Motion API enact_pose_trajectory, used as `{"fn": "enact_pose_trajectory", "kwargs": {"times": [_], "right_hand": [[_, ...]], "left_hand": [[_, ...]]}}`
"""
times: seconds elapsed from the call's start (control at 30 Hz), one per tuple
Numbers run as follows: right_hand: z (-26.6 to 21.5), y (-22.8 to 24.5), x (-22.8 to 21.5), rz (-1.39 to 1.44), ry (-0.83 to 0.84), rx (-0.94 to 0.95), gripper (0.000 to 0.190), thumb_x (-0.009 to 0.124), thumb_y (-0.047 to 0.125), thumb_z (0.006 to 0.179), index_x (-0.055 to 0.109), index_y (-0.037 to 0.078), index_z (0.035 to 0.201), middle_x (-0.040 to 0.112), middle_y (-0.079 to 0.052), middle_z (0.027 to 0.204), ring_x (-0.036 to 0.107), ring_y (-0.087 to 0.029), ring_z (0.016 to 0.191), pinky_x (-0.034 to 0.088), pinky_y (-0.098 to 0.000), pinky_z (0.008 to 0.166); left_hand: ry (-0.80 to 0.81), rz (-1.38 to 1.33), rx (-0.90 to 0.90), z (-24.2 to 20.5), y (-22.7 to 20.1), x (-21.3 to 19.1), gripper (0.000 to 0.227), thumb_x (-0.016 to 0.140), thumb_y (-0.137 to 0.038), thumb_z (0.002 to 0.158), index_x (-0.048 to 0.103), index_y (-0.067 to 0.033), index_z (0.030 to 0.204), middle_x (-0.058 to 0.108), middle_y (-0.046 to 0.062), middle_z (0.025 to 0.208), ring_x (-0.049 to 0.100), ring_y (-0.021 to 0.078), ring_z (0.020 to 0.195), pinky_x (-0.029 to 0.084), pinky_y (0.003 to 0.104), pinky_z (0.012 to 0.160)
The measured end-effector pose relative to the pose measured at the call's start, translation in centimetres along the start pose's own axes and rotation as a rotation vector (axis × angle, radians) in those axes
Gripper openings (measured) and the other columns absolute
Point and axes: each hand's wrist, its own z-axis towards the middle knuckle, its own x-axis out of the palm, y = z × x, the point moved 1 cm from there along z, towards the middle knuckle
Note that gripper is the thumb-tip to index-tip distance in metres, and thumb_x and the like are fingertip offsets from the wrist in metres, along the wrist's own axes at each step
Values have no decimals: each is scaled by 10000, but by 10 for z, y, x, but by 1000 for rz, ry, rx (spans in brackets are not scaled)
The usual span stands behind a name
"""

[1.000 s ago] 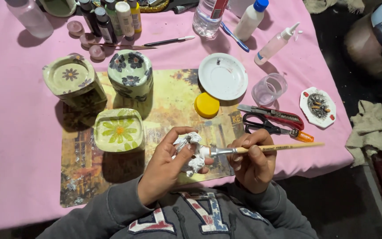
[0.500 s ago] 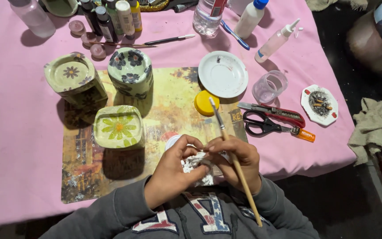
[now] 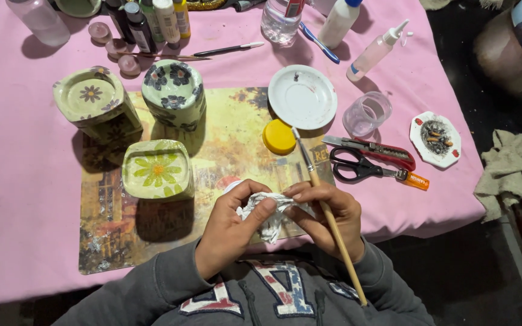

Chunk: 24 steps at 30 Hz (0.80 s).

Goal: The recorder is painting a small white object with a brush at a craft table.

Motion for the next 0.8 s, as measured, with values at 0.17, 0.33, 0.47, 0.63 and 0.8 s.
{"fn": "enact_pose_trajectory", "kwargs": {"times": [0.17,0.33,0.47,0.63,0.8], "right_hand": [[0,-3,-1,93,-2,14,368,667,-186,869,630,-12,1191,677,-180,1233,656,-227,1218,544,-339,1028],[-1,-6,8,37,17,44,453,758,-185,809,617,-12,1203,642,-172,1240,632,-234,1220,515,-346,1077],[-2,-6,3,49,-10,-4,411,717,-137,874,593,-2,1242,625,-158,1261,618,-234,1239,503,-350,1080],[-8,-4,-14,-5,-202,-184,208,558,147,1118,646,-8,1225,701,-177,1081,692,-266,1047,574,-399,1000],[-9,7,-21,690,-127,-115,321,548,234,1008,558,-41,1173,681,-152,754,579,-205,631,496,-343,709]], "left_hand": [[-7,-99,-47,0,1,4,197,681,-189,1000,662,-5,1068,680,18,936,612,61,849,528,240,749],[24,-189,-202,1,5,7,219,660,-230,1003,657,-12,1024,701,24,854,627,64,743,525,237,639],[-44,-267,-235,2,2,7,255,608,-269,1014,649,-17,1025,704,24,837,648,71,717,549,251,604],[-142,-253,-154,4,9,3,179,656,-168,1017,603,-10,1083,690,49,895,631,80,786,544,245,659],[-120,-92,-64,10,-4,6,347,640,-61,970,598,-1,1309,699,71,1074,652,80,905,557,241,774]]}}
